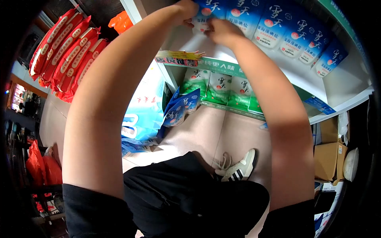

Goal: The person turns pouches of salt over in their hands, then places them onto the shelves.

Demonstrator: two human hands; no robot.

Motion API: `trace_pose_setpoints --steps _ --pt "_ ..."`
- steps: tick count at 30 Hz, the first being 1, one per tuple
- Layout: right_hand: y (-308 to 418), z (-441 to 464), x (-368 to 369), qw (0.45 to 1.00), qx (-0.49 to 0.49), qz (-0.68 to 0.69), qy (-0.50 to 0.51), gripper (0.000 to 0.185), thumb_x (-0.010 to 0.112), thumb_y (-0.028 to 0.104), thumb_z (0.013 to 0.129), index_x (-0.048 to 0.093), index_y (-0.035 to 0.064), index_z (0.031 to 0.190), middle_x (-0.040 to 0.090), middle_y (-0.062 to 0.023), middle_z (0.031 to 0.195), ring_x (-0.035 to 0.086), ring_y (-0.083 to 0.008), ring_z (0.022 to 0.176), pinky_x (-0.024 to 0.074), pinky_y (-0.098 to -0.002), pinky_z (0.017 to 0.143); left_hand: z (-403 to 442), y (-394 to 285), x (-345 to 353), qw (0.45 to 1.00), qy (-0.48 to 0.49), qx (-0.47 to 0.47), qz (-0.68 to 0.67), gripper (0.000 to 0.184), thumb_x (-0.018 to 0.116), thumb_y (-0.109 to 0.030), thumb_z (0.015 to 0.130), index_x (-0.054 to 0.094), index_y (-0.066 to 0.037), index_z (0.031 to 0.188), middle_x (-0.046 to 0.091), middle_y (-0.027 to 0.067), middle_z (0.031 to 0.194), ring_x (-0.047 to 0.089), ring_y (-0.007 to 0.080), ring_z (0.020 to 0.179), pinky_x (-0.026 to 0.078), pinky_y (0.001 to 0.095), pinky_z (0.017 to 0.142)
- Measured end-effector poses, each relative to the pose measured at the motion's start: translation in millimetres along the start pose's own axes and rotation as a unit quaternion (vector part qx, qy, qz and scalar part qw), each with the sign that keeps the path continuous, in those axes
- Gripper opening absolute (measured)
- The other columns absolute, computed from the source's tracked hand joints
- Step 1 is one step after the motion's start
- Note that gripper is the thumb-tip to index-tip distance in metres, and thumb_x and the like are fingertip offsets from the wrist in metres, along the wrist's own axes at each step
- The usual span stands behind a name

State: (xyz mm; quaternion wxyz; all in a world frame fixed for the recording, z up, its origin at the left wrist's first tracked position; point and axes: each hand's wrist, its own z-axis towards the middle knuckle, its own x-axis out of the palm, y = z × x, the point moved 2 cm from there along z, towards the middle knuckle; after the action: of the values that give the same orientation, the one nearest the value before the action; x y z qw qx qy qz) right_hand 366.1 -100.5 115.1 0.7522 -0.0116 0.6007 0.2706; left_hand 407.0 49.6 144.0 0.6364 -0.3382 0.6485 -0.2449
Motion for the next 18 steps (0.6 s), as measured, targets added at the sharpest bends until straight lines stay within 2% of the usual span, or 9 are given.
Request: trace_pose_setpoints --steps 2,4,5,9,11,12,14,17,18 --pt "3.6 0.1 14.6 0.991 -0.116 0.027 0.064 0.042 0.057 0.017 0.073 0.048 0.0148 0.114 0.055 -0.0139 0.106 0.051 -0.0287 0.100 0.0405 -0.0359 0.084 -7.0 -4.0 -2.3 0.999 0.022 0.012 -0.021 0.026 0.041 -0.017 0.084 0.058 0.003 0.082 0.059 0.0174 0.078 0.060 0.0284 0.063 0.050 0.0395 0.048" --pt "0.6 6.1 25.8 0.991 -0.113 0.023 0.065 0.045 0.057 0.021 0.073 0.047 0.0162 0.116 0.053 -0.0136 0.110 0.050 -0.0283 0.102 0.0401 -0.0368 0.086 -33.5 -17.0 0.1 0.999 0.012 0.003 -0.038 0.032 0.051 -0.025 0.081 0.054 -0.002 0.103 0.056 0.0132 0.095 0.057 0.0246 0.082 0.054 0.0368 0.063" --pt "2.2 6.9 25.4 0.991 -0.111 0.019 0.073 0.047 0.057 0.025 0.073 0.046 0.0176 0.119 0.050 -0.0134 0.115 0.049 -0.0279 0.104 0.0397 -0.0377 0.089 -30.8 -15.8 2.4 0.998 0.019 -0.014 -0.051 0.027 0.041 -0.019 0.082 0.054 -0.004 0.101 0.052 0.0109 0.098 0.052 0.0239 0.089 0.053 0.0391 0.064" --pt "2.7 3.5 26.5 0.992 -0.114 0.011 0.045 0.048 0.057 0.025 0.073 0.045 0.0173 0.119 0.048 -0.0134 0.117 0.049 -0.0283 0.105 0.0393 -0.0379 0.089 -35.7 -13.5 7.4 0.997 0.018 0.012 -0.076 0.025 0.047 -0.021 0.081 0.053 -0.003 0.097 0.055 0.0120 0.089 0.056 0.0244 0.081 0.051 0.0434 0.075" --pt "2.2 1.4 27.5 0.993 -0.120 0.000 -0.008 0.048 0.057 0.025 0.073 0.046 0.0156 0.119 0.047 -0.0136 0.119 0.049 -0.0286 0.105 0.0394 -0.0376 0.089 -48.8 -17.0 10.8 0.998 0.030 0.016 -0.050 0.025 0.048 -0.020 0.082 0.052 -0.003 0.098 0.051 0.0117 0.104 0.050 0.0258 0.096 0.050 0.0437 0.077" --pt "3.0 2.1 26.0 0.993 -0.120 0.000 -0.006 0.048 0.057 0.025 0.073 0.046 0.0156 0.119 0.047 -0.0136 0.119 0.049 -0.0286 0.105 0.0394 -0.0376 0.089 -45.9 -15.0 10.4 0.998 0.031 0.015 -0.051 0.025 0.048 -0.020 0.082 0.052 -0.003 0.098 0.051 0.0117 0.104 0.050 0.0258 0.096 0.050 0.0437 0.077" --pt "2.7 6.0 25.7 0.992 -0.078 0.014 0.094 0.057 0.057 0.013 0.071 0.038 0.0111 0.125 0.043 -0.0139 0.122 0.042 -0.0275 0.112 0.0344 -0.0320 0.094 -43.9 -12.7 8.9 0.994 0.090 -0.006 -0.066 0.029 0.050 -0.021 0.082 0.050 -0.003 0.104 0.042 0.0120 0.119 0.043 0.0274 0.107 0.048 0.0450 0.078" --pt "-3.6 15.1 32.6 0.991 -0.080 0.014 0.106 0.057 0.057 0.013 0.070 0.038 0.0105 0.124 0.043 -0.0148 0.123 0.042 -0.0275 0.112 0.0351 -0.0317 0.094 -51.9 -12.1 5.6 0.989 0.088 0.017 -0.115 0.020 0.048 -0.011 0.078 0.055 -0.002 0.095 0.047 0.0112 0.108 0.046 0.0272 0.103 0.050 0.0435 0.074" --pt "1.5 0.3 16.3 0.990 -0.102 0.053 0.080 0.053 0.056 0.012 0.070 0.042 0.0086 0.122 0.047 -0.0154 0.118 0.046 -0.0273 0.108 0.0367 -0.0311 0.090 -39.8 -11.9 7.0 0.983 0.102 -0.025 -0.148 0.021 0.050 -0.015 0.080 0.055 -0.001 0.095 0.052 0.0116 0.104 0.050 0.0238 0.098 0.047 0.0379 0.078"
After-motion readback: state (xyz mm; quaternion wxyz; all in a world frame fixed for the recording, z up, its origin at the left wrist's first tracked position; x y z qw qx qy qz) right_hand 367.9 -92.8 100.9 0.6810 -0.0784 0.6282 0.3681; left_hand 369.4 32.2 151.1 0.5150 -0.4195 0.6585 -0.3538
